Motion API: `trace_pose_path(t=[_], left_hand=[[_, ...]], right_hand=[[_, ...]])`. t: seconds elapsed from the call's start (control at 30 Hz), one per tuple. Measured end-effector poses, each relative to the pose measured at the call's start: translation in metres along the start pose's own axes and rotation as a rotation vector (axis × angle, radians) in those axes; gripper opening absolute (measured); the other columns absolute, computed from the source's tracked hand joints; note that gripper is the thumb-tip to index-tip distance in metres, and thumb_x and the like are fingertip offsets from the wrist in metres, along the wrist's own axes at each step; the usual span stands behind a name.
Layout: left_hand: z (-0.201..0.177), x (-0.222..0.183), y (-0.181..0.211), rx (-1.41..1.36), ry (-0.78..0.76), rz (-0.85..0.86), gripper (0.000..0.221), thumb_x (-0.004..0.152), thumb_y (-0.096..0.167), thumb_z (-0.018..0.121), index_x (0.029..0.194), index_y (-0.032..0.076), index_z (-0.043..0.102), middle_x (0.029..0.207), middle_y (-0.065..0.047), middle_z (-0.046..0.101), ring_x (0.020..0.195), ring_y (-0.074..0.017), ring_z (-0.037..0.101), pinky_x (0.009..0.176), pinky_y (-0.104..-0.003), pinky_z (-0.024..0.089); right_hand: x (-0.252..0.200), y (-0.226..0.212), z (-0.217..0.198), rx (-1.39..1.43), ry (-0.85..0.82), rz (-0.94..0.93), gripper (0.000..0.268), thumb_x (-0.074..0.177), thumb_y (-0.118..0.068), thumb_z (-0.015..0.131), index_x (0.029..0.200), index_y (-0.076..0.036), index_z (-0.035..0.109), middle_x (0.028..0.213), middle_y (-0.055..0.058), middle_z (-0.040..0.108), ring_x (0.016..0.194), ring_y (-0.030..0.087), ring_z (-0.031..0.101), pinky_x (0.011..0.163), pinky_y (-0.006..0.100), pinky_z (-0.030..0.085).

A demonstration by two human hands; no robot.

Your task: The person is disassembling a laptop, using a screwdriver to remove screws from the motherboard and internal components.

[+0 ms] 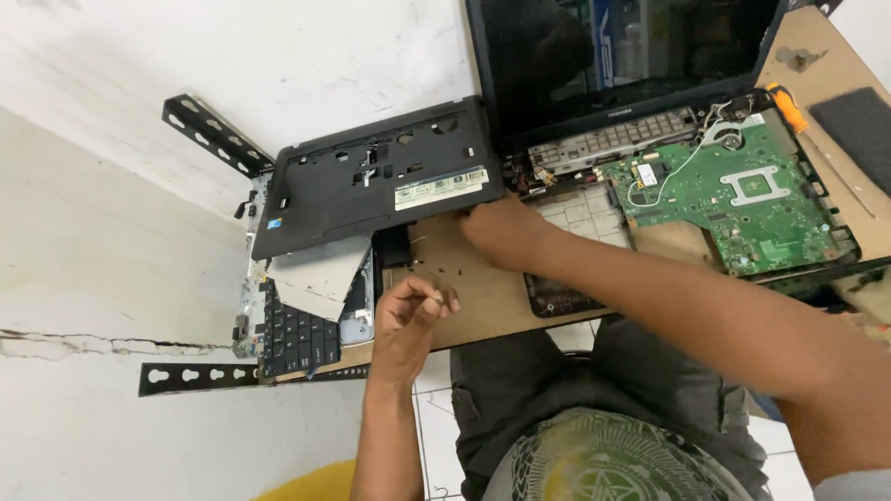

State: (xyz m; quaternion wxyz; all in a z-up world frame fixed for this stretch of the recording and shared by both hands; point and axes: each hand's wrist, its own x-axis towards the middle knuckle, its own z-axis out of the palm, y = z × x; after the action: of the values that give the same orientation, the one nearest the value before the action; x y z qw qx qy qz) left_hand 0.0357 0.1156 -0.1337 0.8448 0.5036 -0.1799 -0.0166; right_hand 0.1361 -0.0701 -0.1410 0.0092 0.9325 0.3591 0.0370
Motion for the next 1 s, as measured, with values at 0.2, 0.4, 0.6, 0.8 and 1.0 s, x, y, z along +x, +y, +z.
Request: trace_pose_path(t=[0.2,0.4,0.6,0.8,1.0], left_hand=[[0.008,0.002,0.031,0.023,-0.041,0.113,0.013,0.085,0.008,0.061,0.08,-0.002,0.053,0.064,-0.012,0.047,0.069,-0.0285,0.056,0.068,-0.037,0.046],[0.014,0.005,0.043,0.075,-0.052,0.171,0.011,0.089,0.005,0.057,0.082,-0.002,0.052,0.066,-0.011,0.049,0.071,-0.0255,0.057,0.071,-0.035,0.045],[0.057,0.028,0.057,0.195,-0.151,0.273,0.012,0.088,0.004,0.057,0.08,-0.003,0.054,0.066,-0.011,0.052,0.069,-0.0249,0.059,0.069,-0.035,0.045],[0.134,0.037,0.086,0.337,-0.097,0.395,0.013,0.087,0.008,0.061,0.084,-0.004,0.058,0.082,-0.016,0.058,0.078,-0.0213,0.059,0.072,-0.033,0.048],[0.164,0.032,0.079,0.324,-0.169,0.492,0.011,0.097,0.016,0.054,0.096,0.005,0.057,0.114,-0.015,0.059,0.102,-0.0239,0.061,0.089,-0.037,0.053]], right_hand=[[-0.01,-0.005,-0.02,0.122,-0.05,-0.012,0.011,0.074,-0.004,0.061,0.084,-0.003,0.068,0.076,0.014,0.067,0.072,0.031,0.068,0.063,0.045,0.052],[-0.04,-0.019,-0.079,0.456,-0.048,0.008,0.013,0.089,-0.011,0.055,0.093,0.0,0.062,0.081,0.013,0.061,0.07,0.03,0.064,0.062,0.038,0.052],[-0.085,-0.02,-0.114,1.641,0.317,-0.017,0.01,0.097,-0.014,0.05,0.092,-0.006,0.056,0.075,0.002,0.06,0.053,0.004,0.043,0.05,0.019,0.04],[-0.115,-0.029,-0.137,2.202,0.479,-0.038,0.019,0.096,-0.026,0.048,0.097,-0.008,0.041,0.068,0.011,0.049,0.045,0.007,0.036,0.039,0.019,0.03],[-0.133,-0.035,-0.154,1.615,0.829,0.041,0.022,0.097,-0.029,0.048,0.089,-0.008,0.05,0.072,0.006,0.059,0.045,0.006,0.037,0.043,0.019,0.033]])
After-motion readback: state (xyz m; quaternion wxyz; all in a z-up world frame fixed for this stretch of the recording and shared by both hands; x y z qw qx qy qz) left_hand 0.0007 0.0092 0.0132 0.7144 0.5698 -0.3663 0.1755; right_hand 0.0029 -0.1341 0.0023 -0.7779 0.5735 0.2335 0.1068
